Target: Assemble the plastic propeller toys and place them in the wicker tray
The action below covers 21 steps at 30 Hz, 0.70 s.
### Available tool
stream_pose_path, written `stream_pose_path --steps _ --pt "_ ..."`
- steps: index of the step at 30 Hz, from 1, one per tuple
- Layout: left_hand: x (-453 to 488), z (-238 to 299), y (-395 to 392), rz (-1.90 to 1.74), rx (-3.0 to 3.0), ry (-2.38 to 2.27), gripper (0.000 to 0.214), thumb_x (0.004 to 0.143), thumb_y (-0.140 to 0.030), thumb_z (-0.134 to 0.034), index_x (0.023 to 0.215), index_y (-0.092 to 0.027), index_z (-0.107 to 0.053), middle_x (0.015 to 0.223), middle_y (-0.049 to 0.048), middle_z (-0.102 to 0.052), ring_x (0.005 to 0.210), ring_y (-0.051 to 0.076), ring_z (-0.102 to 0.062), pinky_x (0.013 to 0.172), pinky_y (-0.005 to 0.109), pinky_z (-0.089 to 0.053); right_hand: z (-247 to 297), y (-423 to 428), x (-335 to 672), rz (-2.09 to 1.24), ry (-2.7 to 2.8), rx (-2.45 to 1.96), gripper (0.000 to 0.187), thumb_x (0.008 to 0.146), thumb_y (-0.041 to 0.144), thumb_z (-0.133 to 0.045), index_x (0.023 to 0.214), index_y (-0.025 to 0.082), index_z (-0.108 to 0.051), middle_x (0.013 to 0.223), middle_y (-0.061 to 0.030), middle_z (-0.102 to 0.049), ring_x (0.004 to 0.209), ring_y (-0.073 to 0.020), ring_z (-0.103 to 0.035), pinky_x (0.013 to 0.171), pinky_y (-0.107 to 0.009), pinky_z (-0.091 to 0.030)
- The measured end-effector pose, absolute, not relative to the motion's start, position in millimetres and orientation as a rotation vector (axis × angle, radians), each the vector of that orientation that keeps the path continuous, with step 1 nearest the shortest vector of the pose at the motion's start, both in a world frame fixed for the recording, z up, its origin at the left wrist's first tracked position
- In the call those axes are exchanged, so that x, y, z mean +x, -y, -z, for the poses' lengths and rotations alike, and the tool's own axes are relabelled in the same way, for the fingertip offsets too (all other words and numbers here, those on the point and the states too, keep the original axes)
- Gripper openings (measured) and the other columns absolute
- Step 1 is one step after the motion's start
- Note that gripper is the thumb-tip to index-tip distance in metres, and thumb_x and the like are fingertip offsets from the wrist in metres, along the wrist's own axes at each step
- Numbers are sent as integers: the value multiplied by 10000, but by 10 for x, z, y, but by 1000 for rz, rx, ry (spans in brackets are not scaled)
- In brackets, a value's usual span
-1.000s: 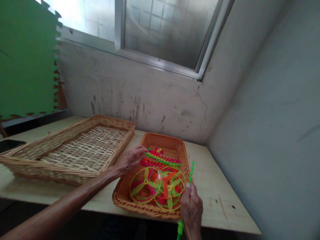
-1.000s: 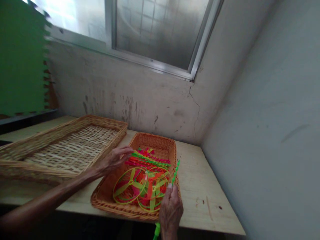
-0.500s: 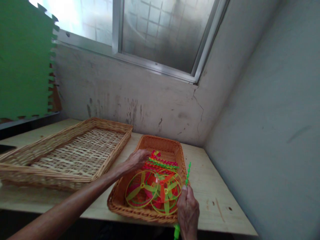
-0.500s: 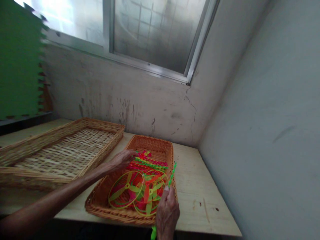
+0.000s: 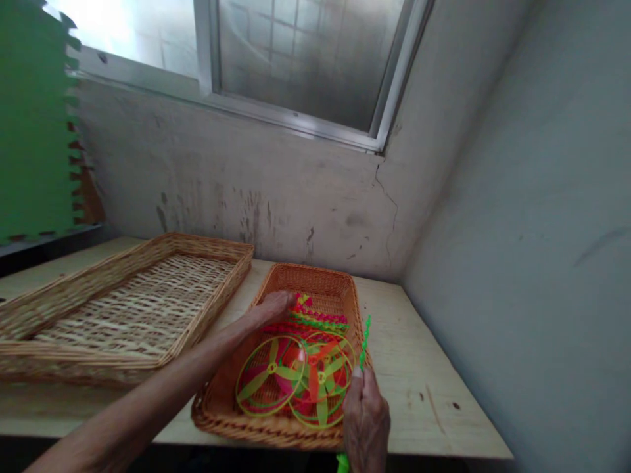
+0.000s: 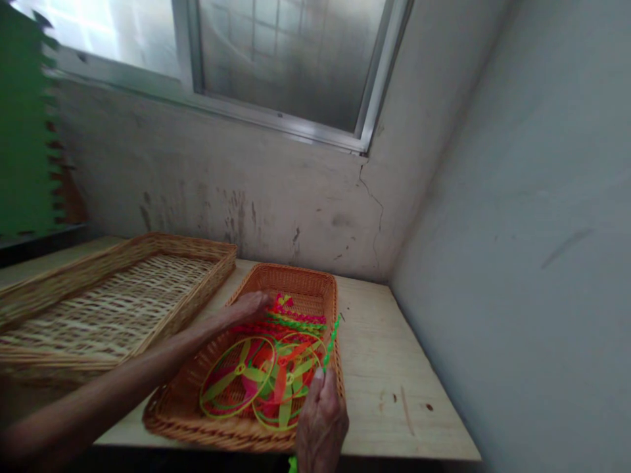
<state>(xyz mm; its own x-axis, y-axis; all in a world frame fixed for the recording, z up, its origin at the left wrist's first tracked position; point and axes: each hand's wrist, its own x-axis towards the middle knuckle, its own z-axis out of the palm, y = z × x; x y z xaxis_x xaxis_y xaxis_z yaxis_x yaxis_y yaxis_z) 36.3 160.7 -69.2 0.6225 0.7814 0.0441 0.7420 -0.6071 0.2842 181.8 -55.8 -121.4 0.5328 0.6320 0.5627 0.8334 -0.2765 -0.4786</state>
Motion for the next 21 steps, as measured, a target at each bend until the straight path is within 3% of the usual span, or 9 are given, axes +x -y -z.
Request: stream_pose_path --steps 12,21 --pt "362 711 -1749 -146 2724 -1248 229 757 -139 -435 749 -166 -662 747 82 -673 713 195 -630 618 245 -432 1215 581 1794 247 1108 -2026 505 926 455 -161 772 229 -585 496 -6 -574 401 -150 -521 401 -244 -324" --pt "763 838 -2033 -261 2781 -1172 274 772 -104 -496 982 -153 -664 996 129 -673 948 213 -608 787 268 -450 1228 547 1769 330 1114 -1973 519 941 462 -157 714 213 -552 444 17 -533 352 -143 -502 395 -260 -311"
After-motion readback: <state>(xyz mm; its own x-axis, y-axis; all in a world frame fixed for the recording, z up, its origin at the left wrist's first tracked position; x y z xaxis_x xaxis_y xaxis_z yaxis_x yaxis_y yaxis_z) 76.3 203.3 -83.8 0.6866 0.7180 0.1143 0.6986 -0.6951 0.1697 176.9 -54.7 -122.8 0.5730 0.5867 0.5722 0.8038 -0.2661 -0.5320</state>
